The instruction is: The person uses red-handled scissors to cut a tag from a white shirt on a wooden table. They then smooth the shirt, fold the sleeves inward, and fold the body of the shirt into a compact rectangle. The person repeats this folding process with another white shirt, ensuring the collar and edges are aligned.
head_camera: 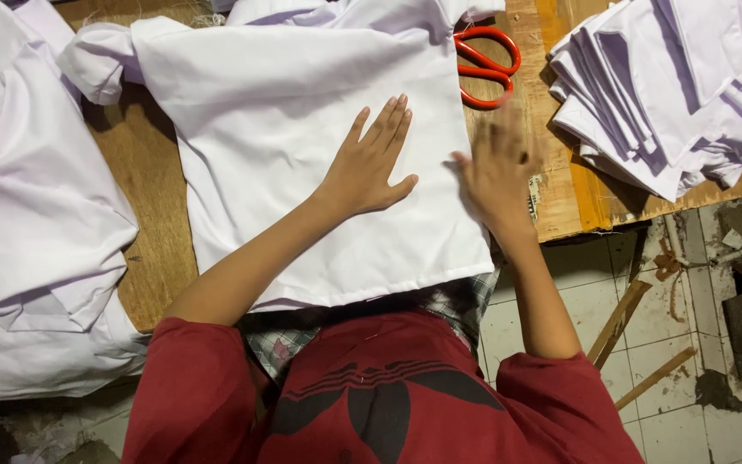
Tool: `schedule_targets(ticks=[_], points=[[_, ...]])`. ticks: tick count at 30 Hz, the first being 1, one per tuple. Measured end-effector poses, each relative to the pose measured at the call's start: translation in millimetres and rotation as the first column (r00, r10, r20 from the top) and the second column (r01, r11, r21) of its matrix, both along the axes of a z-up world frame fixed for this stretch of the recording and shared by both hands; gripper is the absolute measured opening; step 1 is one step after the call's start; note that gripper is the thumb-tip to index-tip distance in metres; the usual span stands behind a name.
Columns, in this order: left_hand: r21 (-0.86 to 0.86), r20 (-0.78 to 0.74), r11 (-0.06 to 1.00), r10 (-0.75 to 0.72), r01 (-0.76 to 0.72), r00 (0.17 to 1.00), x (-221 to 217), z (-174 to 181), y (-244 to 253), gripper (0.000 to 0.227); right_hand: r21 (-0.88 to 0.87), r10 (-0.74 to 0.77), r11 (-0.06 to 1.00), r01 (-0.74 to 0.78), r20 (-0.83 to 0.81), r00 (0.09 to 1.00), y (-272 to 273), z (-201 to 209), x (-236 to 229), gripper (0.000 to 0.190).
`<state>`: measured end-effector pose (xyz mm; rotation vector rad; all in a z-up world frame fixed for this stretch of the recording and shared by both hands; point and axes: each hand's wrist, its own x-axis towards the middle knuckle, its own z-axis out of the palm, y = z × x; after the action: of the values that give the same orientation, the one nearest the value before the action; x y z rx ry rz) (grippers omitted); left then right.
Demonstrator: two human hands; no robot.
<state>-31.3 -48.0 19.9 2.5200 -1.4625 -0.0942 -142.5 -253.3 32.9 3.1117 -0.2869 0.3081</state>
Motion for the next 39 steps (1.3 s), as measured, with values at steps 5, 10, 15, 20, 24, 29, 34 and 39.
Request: schedule_targets(ticks=[5,10,15,20,24,29,34,39], points=[[-0.018,0.03,1.0,0.003,-0.002,1.0,0,-4,-1,0.091,0.061,0.091,0.993,-0.098,0.11,0.99,-22,-33,-10,0.061],[-0.016,0.091,1.0,-0.005,0.007,0.996,-2,-5,0,0.093,0.26,0.377,0.907,-0.333,-0.143,0.915,20,-15,6,0.065],[-0.022,0.003,1.0,0.006,-0.006,1.0,0,-3,0,0.091,0.2,0.202,0.964,-0.174,-0.133,0.97,-7,-17,4,0.068],[-0.034,-0.006,0.999,0.007,-0.008,1.0,1,-5,-1,0.091,0.017,0.079,0.997,-0.08,0.066,0.995,-16,-19,-10,0.065],[-0.073,0.169,0.997,0.016,-0.003,0.986,0,-11,0,0.089,0.289,0.35,0.919,-0.267,-0.293,0.89,20,7,-7,0.061],[-0.083,0.164,0.996,0.026,-0.012,0.986,1,-13,0,0.085,0.22,0.122,0.975,-0.021,-0.457,0.881,7,37,-5,0.068],[-0.105,0.182,0.994,0.022,-0.003,0.983,3,-15,-2,0.081,0.049,0.03,0.999,-0.015,-0.319,0.947,4,31,-23,0.064],[-0.102,0.141,0.989,-0.09,0.105,0.986,18,-21,5,0.057,0.341,0.369,0.904,-0.259,-0.313,0.875,29,13,-28,0.064]])
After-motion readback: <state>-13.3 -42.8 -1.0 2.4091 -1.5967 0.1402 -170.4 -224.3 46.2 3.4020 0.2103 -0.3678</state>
